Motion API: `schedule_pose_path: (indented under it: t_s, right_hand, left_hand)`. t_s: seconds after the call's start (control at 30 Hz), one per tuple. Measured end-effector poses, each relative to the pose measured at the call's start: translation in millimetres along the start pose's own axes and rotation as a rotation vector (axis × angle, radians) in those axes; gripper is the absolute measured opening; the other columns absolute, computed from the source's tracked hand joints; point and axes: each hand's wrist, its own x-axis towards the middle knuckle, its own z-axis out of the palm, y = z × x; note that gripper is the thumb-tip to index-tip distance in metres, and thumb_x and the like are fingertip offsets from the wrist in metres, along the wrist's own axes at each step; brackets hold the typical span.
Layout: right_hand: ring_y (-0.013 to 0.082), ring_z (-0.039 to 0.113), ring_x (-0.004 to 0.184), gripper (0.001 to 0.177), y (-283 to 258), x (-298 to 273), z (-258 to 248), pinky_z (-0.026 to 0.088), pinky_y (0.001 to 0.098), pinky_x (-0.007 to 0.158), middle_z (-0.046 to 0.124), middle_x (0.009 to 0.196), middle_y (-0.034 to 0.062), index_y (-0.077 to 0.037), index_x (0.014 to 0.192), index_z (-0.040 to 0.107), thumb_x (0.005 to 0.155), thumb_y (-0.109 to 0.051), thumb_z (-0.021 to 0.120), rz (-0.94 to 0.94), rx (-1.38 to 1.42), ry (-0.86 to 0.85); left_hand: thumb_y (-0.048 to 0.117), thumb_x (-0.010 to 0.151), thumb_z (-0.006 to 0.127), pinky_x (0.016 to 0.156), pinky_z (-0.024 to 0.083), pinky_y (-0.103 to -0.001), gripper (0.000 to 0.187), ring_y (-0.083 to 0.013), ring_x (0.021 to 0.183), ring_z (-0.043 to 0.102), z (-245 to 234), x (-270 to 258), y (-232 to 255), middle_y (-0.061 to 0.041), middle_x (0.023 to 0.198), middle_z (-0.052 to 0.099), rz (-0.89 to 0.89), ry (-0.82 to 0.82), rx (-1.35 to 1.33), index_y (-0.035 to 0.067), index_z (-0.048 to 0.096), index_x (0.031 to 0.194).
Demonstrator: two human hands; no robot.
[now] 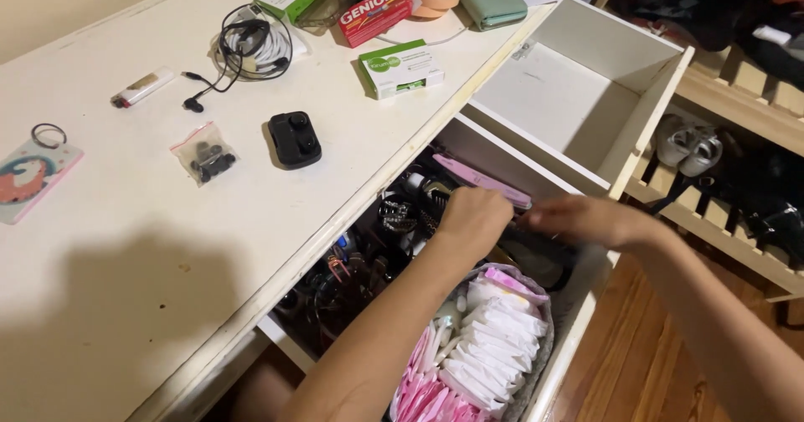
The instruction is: The person opens a white dresser drawer and organizes its contents. They place hairpins into a small glass container, then gather pink and white packets from the dresser top and pack them into a patterned pouch. Finally, the pouch is placed into the drawer alongside other items.
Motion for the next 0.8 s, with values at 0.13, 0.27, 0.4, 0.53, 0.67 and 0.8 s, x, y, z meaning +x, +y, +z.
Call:
schedule_pose_path:
  t_s: [0.13, 0.27, 0.4, 0.53, 0.67, 0.8]
  right_hand:
    - [0.0071, 0.078, 0.097, 0.031, 25, 13, 19, 0.058, 0.0260, 0.087, 0.084, 0.096, -0.0111, -0.037, 0.116, 0.080, 0.088, -0.048, 0.074, -0.186, -0.521, -0.047]
    - [0.0225, 0.079, 0.090, 0.027, 24, 5, 42, 0.061, 0.0398, 0.084, 0.084, 0.090, 0.0021, -0.025, 0.109, 0.079, 0.086, -0.040, 0.076, -0.289, -0.526, 0.032]
    - [0.0201, 0.079, 0.089, 0.025, 29, 14, 62, 0.063, 0.0371, 0.081, 0.084, 0.090, -0.0003, -0.027, 0.105, 0.080, 0.081, -0.037, 0.080, -0.273, -0.535, 0.078]
    - [0.0185, 0.079, 0.084, 0.015, 46, 30, 69, 0.063, 0.0340, 0.074, 0.081, 0.084, -0.0061, -0.033, 0.096, 0.080, 0.083, -0.036, 0.073, -0.234, -0.698, 0.182]
    - [0.0251, 0.069, 0.064, 0.021, 3, -6, 77, 0.052, 0.0376, 0.060, 0.073, 0.074, 0.0091, -0.008, 0.076, 0.066, 0.093, -0.005, 0.055, -0.136, -0.745, 0.184]
    - [0.0238, 0.068, 0.064, 0.023, -4, -7, 77, 0.054, 0.0364, 0.060, 0.072, 0.073, 0.0063, -0.013, 0.076, 0.069, 0.095, -0.025, 0.065, -0.163, -0.792, 0.335]
  left_hand:
    - [-0.003, 0.080, 0.061, 0.059, 0.059, -0.049, 0.018, -0.0347, 0.072, 0.075, -6, -11, -4, -0.012, 0.066, 0.070, -0.075, -0.194, -0.026, 0.007, 0.073, 0.071]
    - [-0.003, 0.080, 0.063, 0.062, 0.060, -0.049, 0.012, -0.0382, 0.075, 0.074, -36, -26, -1, -0.017, 0.071, 0.070, -0.092, -0.182, -0.090, 0.002, 0.073, 0.077]
    - [-0.006, 0.078, 0.065, 0.064, 0.059, -0.052, 0.010, -0.0394, 0.075, 0.073, -62, -17, -1, -0.019, 0.076, 0.069, -0.161, -0.186, -0.142, 0.000, 0.073, 0.082]
    - [-0.009, 0.080, 0.058, 0.072, 0.059, -0.055, 0.022, -0.0410, 0.086, 0.072, -166, -24, 17, -0.017, 0.086, 0.071, -0.266, -0.216, -0.256, 0.001, 0.071, 0.095]
    - [-0.002, 0.086, 0.058, 0.094, 0.052, -0.042, 0.050, -0.0258, 0.115, 0.068, -267, -69, 34, -0.007, 0.132, 0.071, -0.420, -0.089, -0.460, 0.013, 0.068, 0.133]
    - [-0.003, 0.084, 0.068, 0.081, 0.063, -0.035, 0.033, -0.0258, 0.088, 0.077, -289, -143, 23, -0.014, 0.105, 0.079, -0.247, 0.172, -0.312, 0.002, 0.074, 0.116]
